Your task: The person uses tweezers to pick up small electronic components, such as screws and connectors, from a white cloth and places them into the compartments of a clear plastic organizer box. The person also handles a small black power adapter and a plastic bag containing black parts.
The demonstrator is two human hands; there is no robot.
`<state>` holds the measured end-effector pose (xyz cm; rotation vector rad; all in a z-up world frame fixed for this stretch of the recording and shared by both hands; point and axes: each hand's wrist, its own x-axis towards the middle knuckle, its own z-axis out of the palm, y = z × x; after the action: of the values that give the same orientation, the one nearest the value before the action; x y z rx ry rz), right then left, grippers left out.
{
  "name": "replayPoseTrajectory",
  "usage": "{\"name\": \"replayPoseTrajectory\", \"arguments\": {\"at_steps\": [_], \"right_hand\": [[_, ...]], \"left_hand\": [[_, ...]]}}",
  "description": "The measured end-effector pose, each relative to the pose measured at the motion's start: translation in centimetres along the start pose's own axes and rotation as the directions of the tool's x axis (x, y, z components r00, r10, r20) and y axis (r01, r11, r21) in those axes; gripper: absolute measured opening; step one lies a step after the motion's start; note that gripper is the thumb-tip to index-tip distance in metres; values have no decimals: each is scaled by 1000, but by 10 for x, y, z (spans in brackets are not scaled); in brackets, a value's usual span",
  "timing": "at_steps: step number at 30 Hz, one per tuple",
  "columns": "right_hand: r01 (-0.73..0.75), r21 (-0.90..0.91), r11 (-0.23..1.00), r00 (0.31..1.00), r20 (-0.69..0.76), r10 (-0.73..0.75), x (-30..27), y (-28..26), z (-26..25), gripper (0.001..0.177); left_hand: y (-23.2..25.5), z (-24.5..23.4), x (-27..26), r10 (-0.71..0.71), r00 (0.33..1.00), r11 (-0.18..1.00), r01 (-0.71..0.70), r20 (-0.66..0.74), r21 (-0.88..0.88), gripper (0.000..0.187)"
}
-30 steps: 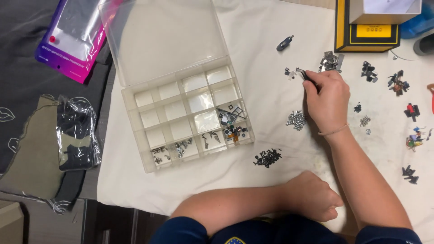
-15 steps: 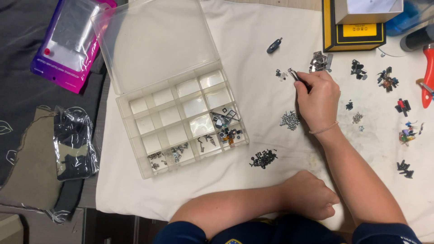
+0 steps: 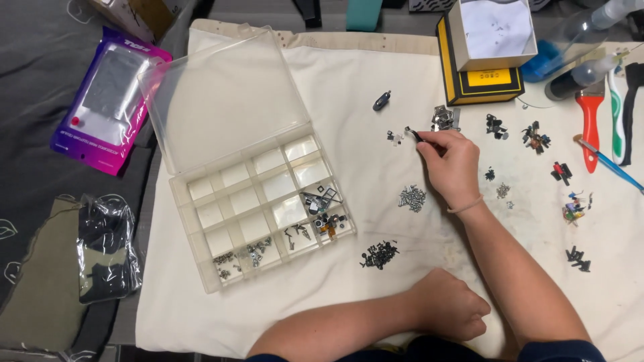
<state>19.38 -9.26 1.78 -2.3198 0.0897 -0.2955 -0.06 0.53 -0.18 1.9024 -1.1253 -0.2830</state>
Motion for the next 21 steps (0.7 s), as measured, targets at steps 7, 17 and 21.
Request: {"name": "replayPoseTrajectory", "arguments": {"at_steps": [7,17,21], "right_hand": [[-346,297,890,937,155,312,1,-32,-18,20],[122,329,937,938,270,-217,-38,-104,-6,19],[391,274,879,830,308,-465,-52,-114,11,22]], "left_hand": [[0,2,1,-33,996,999,31,83,27,19],[0,-1,0,-3,1000,1000,3,18,0,19],[-7,6,0,161,970,983,-175,-183,-62,13]]}}
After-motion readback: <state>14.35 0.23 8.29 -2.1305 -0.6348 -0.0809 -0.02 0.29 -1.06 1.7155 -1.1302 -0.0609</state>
